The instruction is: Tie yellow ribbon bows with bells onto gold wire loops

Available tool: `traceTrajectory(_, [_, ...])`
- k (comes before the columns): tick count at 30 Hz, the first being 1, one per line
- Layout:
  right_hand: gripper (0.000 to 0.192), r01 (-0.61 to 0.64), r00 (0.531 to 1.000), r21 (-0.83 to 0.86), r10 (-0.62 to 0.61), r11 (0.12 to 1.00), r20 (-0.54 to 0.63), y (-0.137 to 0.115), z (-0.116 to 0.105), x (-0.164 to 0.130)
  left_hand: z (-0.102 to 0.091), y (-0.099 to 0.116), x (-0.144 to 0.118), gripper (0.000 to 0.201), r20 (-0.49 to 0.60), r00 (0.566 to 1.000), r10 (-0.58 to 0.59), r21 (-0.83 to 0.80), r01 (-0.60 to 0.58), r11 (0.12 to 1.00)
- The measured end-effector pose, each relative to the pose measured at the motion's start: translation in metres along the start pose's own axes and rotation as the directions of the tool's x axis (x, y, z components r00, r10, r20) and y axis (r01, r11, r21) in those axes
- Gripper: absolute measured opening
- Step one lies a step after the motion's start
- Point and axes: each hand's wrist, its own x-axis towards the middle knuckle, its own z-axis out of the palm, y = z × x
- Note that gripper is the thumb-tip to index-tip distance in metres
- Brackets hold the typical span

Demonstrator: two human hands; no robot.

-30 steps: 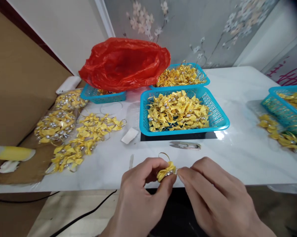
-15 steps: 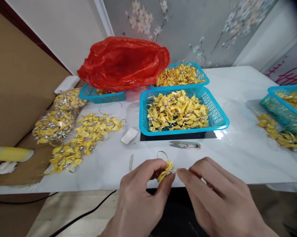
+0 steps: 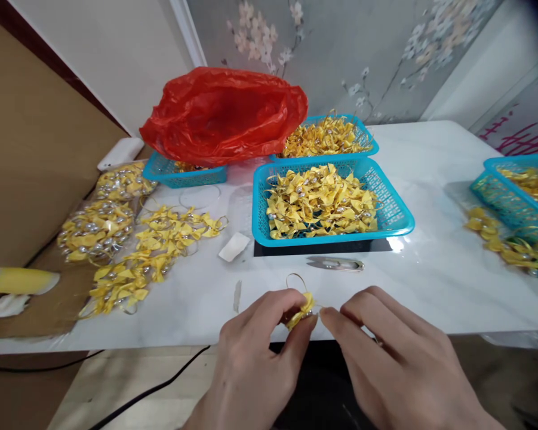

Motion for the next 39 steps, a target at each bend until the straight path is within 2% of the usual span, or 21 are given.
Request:
traceTrajectory(7, [0.025,-0.007,1.0,-0.009,0.007,1.0,0.002,-0.001,0.002,0.002,0.002,-0.001,-0.002,0.024,-0.001,0.996,0.084,0.022,-0.084,0.996])
traceTrajectory(12, [0.018,-0.039,0.999,0.029,0.039,0.999,0.015,-0.004,0.005,-0.004,0.006,-0.002,-0.006,0.039,-0.084,0.996,-0.024,0.027,0.026,0.999])
traceTrajectory(14, [0.016,-0.055,0.998,0.053,0.054,0.997,0.01,-0.005,0.007,-0.007,0.007,-0.001,-0.006,0.036,-0.093,0.995,-0.033,0.025,0.035,0.999])
traceTrajectory(17, [0.014,-0.083,0.996,0.083,0.084,0.993,-0.011,-0.007,0.009,-0.01,0.006,0.0,-0.003,0.026,-0.059,0.996,0.064,0.03,-0.063,0.998])
traceTrajectory(21, [0.016,-0.109,0.993,0.107,0.114,0.988,-0.041,-0.009,0.012,-0.011,0.006,-0.002,0.0,0.029,-0.089,0.98,0.176,-0.035,-0.179,0.983])
traceTrajectory(29, [0.016,-0.194,0.974,0.191,0.212,0.962,-0.076,-0.012,0.014,-0.01,0.011,-0.012,-0.001,0.025,-0.135,0.955,0.266,-0.062,-0.276,0.959])
traceTrajectory(34, [0.016,-0.23,0.959,0.227,0.26,0.946,-0.113,-0.014,0.013,-0.009,0.007,-0.014,-0.001,0.035,-0.141,0.941,0.308,-0.171,-0.33,0.928])
traceTrajectory(39, [0.016,-0.26,0.949,0.256,0.296,0.931,-0.112,-0.018,0.013,-0.008,0.005,-0.012,-0.002,0.032,-0.174,0.945,0.278,-0.131,-0.302,0.944])
